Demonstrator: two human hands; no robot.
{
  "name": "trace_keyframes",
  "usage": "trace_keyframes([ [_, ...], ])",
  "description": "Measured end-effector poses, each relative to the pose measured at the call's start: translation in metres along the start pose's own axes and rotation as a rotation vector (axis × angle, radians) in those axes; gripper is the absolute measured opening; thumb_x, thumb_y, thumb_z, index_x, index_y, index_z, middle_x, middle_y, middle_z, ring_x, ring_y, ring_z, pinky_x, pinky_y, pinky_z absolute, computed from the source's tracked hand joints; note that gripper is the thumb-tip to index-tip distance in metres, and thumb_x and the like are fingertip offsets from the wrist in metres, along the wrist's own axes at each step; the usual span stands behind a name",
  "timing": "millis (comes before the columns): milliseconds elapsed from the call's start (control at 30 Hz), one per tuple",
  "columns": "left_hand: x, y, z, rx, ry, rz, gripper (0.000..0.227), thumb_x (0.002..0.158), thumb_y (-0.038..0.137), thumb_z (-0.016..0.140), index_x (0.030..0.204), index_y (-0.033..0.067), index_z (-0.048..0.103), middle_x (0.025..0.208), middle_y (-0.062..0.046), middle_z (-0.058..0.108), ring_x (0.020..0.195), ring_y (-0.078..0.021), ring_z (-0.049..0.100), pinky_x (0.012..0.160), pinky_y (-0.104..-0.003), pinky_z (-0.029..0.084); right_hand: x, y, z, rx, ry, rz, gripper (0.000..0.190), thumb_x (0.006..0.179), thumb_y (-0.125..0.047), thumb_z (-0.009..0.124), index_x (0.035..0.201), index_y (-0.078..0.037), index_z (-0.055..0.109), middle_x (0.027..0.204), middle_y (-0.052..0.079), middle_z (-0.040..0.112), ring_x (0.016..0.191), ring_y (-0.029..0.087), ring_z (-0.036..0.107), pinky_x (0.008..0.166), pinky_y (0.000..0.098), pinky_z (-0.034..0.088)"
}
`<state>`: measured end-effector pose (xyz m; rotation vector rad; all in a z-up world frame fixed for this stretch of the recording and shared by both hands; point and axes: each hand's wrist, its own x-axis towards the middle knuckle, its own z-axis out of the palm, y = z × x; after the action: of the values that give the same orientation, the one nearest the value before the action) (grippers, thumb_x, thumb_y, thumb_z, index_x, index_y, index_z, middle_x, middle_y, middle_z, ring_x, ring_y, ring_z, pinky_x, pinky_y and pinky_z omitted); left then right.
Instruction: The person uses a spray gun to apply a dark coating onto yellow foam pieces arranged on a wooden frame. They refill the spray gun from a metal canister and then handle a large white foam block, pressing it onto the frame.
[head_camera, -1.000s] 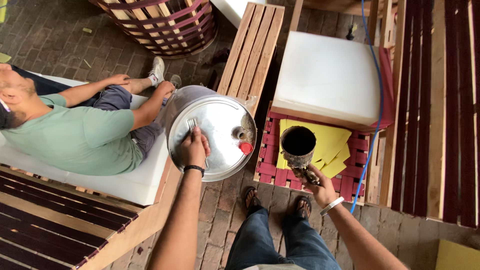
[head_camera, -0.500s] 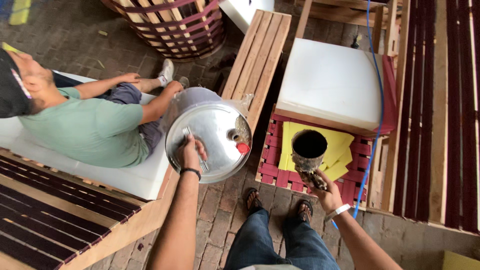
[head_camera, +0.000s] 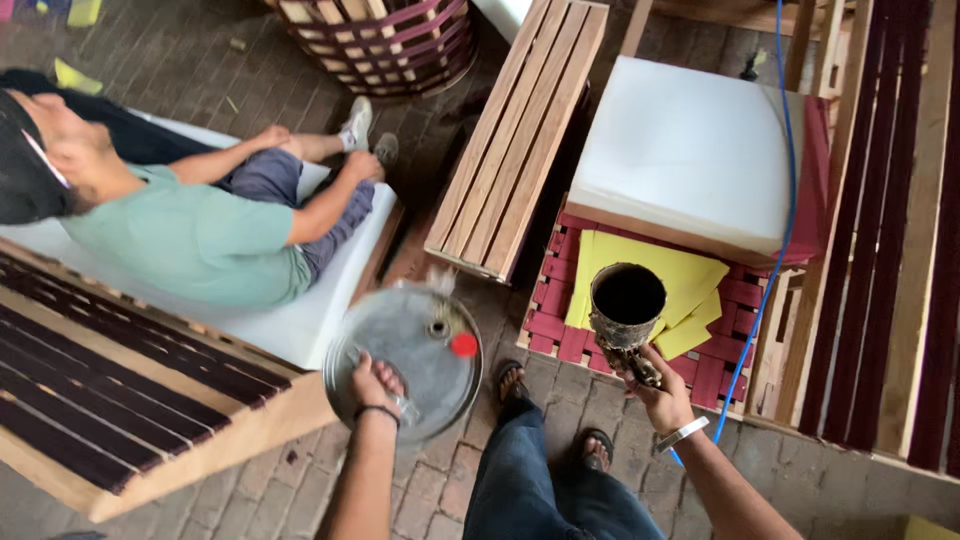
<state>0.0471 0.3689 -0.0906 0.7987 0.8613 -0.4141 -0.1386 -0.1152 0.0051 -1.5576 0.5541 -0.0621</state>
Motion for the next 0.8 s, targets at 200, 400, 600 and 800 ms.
trace_keyframes([
  [200,-0.049,-0.108,-0.105,-0.118,0.307,-0.072,0.031,0.091,0.044,0.054,0.075,0.0183,0.046,0.063,0.005,0.038,0.056,-0.0135,0.035,0.056,-0.03,0.033,-0.02,0.013,-0.028,-0.013,-0.042,-0.07,0.058,0.089,0.0,0.066,0.146,-0.001,0.055,0.118,0.006,0.069,0.099,0.014,0.062,0.077,0.032,0.055],
  [400,-0.045,-0.187,-0.177,-0.296,0.383,-0.103,0.02,0.086,0.032,0.055,0.077,0.0154,0.05,0.068,0.001,0.046,0.061,-0.0183,0.044,0.063,-0.036,0.041,-0.004,0.04,-0.033,0.11,-0.094,-0.09,0.052,0.09,0.007,0.061,0.141,0.003,0.057,0.113,0.012,0.07,0.097,0.019,0.067,0.079,0.0346,0.059],
  [600,-0.044,-0.261,-0.218,-0.395,0.475,-0.053,0.017,0.08,0.026,0.061,0.076,0.0147,0.049,0.068,-0.002,0.05,0.06,-0.0205,0.048,0.062,-0.037,0.043,0.004,0.064,-0.013,0.086,-0.115,-0.058,0.038,0.098,0.006,0.059,0.136,0.005,0.055,0.118,0.01,0.067,0.096,0.018,0.065,0.082,0.0338,0.059],
  [800,-0.011,-0.297,-0.23,-0.612,0.542,-0.004,0.018,0.077,0.026,0.062,0.077,0.011,0.052,0.066,-0.005,0.051,0.058,-0.0225,0.051,0.056,-0.036,0.045,0.014,0.058,0.009,0.064,-0.197,-0.036,0.039,0.098,0.009,0.055,0.135,0.0,0.056,0.117,0.009,0.065,0.097,0.017,0.065,0.082,0.033,0.059],
])
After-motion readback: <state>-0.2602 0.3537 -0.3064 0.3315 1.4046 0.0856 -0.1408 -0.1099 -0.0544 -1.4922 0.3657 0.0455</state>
